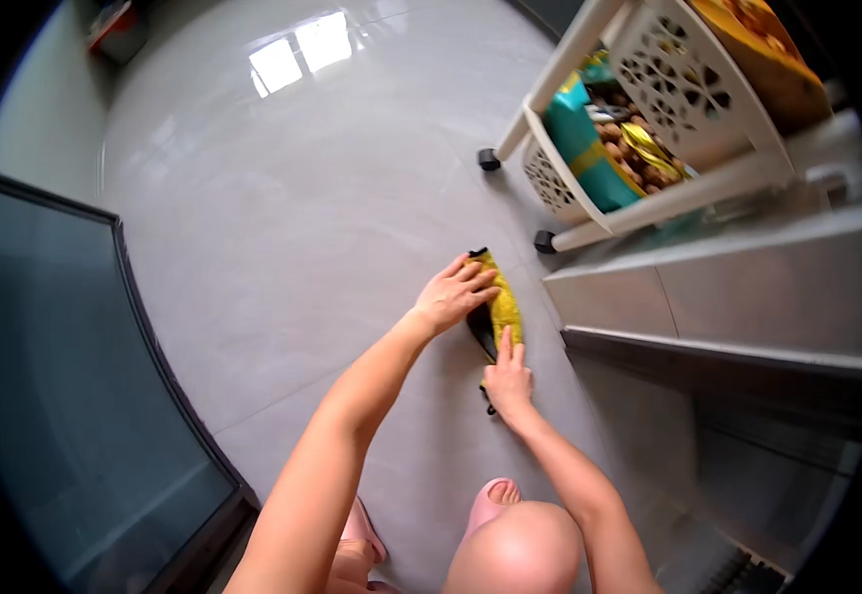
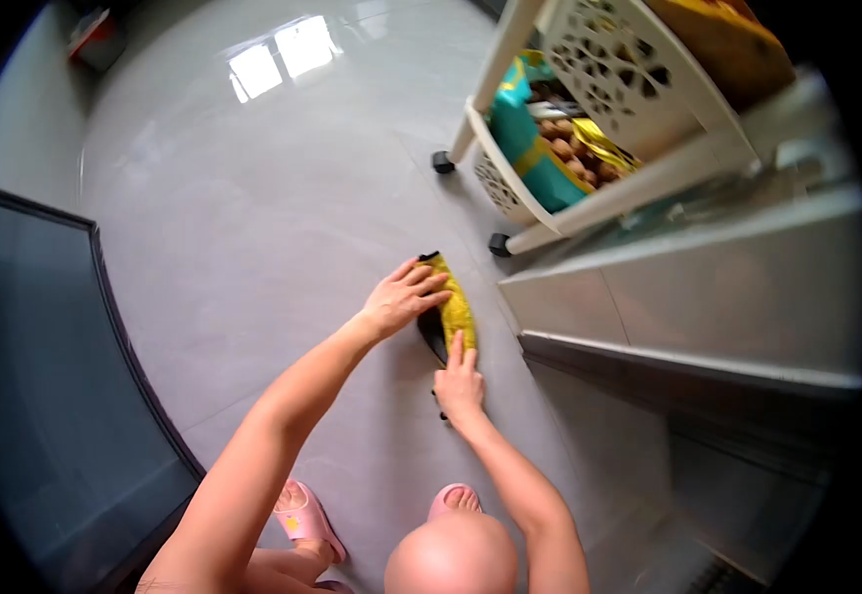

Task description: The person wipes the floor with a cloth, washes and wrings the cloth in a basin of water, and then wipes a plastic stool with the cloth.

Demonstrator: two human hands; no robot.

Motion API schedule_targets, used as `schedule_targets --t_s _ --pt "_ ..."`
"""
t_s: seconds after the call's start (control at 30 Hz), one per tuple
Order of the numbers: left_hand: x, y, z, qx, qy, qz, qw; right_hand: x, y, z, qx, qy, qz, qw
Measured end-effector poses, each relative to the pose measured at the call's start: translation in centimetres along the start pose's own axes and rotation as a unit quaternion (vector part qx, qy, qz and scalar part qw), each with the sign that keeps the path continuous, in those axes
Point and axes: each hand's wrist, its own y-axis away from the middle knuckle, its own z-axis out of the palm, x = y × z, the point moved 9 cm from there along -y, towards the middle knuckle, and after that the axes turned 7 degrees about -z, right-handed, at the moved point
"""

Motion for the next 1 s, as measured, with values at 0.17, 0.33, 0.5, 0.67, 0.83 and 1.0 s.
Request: schedule_targets --t_s 0.17,0.33,0.5,0.67,0.83,1.0 --pt "-13.1 11.4 -5.2 0.014 -0.04 -0.199 0.979 -14.8 -5.5 3.0 -0.057 -0.069 -0.148 0.985" --pt "-17.5 29.9 -10.6 0.008 -0.118 -0.416 0.902 -29.5 -2.9 8.7 -0.07 -0.118 -0.332 0.933" --pt "-8.5 45.3 -9.8 -0.069 -0.172 -0.572 0.799 -34.4 4.2 9.2 -0.128 -0.121 -0.501 0.847" --pt "-1.5 45.1 -6.8 -0.141 -0.1 -0.662 0.73 -31.4 3.9 8.0 -0.16 -0.055 -0.587 0.792" --pt "2.5 31.1 -4.3 -0.011 -0.107 -0.55 0.828 -16.7 -4.5 3.3 -0.041 -0.026 -0.36 0.932" --pt "2.2 21.0 -2.8 0.046 -0.108 -0.523 0.844 -11.4 -9.7 0.2 -0.121 0.15 -0.314 0.93"
